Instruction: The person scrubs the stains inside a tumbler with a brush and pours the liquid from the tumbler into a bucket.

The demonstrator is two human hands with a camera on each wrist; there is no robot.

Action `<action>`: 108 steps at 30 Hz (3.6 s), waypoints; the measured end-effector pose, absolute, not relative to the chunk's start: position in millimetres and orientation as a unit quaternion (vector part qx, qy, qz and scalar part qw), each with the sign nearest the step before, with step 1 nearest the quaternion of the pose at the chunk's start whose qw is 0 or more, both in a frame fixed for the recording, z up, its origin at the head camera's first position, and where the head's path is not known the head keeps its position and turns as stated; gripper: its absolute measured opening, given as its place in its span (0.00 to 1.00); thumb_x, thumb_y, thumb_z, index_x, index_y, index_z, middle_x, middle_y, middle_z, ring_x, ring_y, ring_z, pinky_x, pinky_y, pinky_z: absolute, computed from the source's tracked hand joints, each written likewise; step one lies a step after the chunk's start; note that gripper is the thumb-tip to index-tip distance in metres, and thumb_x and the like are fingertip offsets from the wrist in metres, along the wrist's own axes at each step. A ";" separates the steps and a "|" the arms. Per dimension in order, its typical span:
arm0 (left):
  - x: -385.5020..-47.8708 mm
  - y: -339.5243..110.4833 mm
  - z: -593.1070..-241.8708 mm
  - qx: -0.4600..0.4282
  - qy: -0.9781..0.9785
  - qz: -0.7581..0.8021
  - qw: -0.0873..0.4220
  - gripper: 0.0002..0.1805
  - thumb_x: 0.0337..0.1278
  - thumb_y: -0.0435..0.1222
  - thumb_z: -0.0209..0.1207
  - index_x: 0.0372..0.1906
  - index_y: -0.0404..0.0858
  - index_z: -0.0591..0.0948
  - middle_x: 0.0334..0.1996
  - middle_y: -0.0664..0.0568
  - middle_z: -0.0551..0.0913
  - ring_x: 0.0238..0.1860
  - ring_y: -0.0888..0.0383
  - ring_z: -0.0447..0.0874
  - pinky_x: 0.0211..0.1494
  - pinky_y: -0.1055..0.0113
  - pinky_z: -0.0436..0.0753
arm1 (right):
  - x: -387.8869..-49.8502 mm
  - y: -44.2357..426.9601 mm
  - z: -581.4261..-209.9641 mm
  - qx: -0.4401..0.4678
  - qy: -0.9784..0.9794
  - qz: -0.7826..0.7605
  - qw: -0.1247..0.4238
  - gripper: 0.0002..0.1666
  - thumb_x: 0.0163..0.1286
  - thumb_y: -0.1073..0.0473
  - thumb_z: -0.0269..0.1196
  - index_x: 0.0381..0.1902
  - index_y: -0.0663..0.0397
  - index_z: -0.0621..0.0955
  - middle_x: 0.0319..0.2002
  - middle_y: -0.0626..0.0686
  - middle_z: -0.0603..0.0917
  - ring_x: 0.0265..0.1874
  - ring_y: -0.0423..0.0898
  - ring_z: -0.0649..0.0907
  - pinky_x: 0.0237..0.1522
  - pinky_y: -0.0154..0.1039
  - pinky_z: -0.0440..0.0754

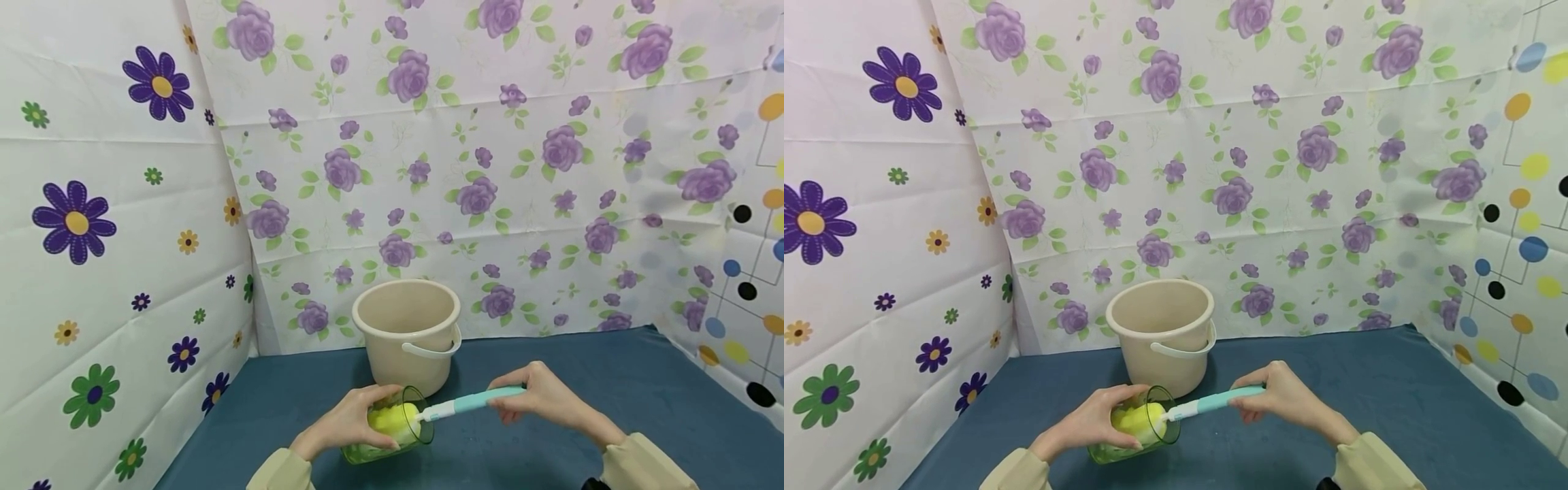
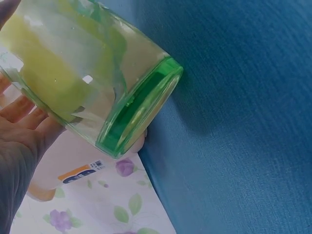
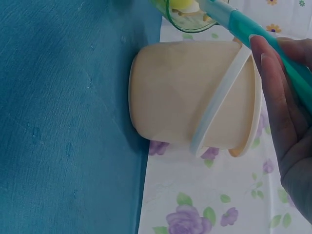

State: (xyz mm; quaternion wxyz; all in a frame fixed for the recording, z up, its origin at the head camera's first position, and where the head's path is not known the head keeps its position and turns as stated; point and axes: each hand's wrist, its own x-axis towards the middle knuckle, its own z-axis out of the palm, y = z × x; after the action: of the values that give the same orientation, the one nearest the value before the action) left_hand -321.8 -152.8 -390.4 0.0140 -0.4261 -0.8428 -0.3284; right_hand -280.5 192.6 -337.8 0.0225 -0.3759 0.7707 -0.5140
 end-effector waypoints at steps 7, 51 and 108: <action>-321.4 -152.9 -390.7 -0.423 -0.840 -0.339 0.009 0.42 0.39 0.53 0.67 0.64 0.46 0.67 0.55 0.54 0.71 0.52 0.59 0.70 0.50 0.63 0.72 | -281.8 192.7 -336.8 -0.363 0.780 -0.509 0.006 0.12 0.60 0.64 0.63 0.38 0.68 0.82 0.22 0.60 0.82 0.19 0.57 0.81 0.19 0.46 0.79; -321.8 -152.8 -392.6 -0.447 -0.836 -0.317 0.032 0.42 0.41 0.52 0.67 0.64 0.42 0.67 0.55 0.52 0.72 0.51 0.58 0.71 0.49 0.62 0.73 | -275.4 188.3 -335.1 -0.368 0.779 -0.507 0.029 0.11 0.61 0.65 0.62 0.39 0.68 0.82 0.21 0.58 0.82 0.18 0.56 0.81 0.19 0.46 0.79; -322.1 -154.8 -393.7 -0.440 -0.835 -0.329 0.034 0.42 0.40 0.52 0.67 0.64 0.44 0.67 0.54 0.53 0.72 0.50 0.60 0.71 0.49 0.63 0.73 | -299.4 210.5 -341.8 -0.363 0.786 -0.500 0.030 0.10 0.61 0.64 0.62 0.40 0.63 0.83 0.20 0.56 0.82 0.18 0.58 0.80 0.18 0.47 0.78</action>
State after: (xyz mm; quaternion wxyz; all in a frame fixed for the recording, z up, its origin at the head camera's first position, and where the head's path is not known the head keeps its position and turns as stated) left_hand -322.1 -154.8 -393.7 0.0339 -0.4404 -0.8345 -0.3293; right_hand -299.4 210.5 -341.8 0.0301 -0.3629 0.7858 -0.4999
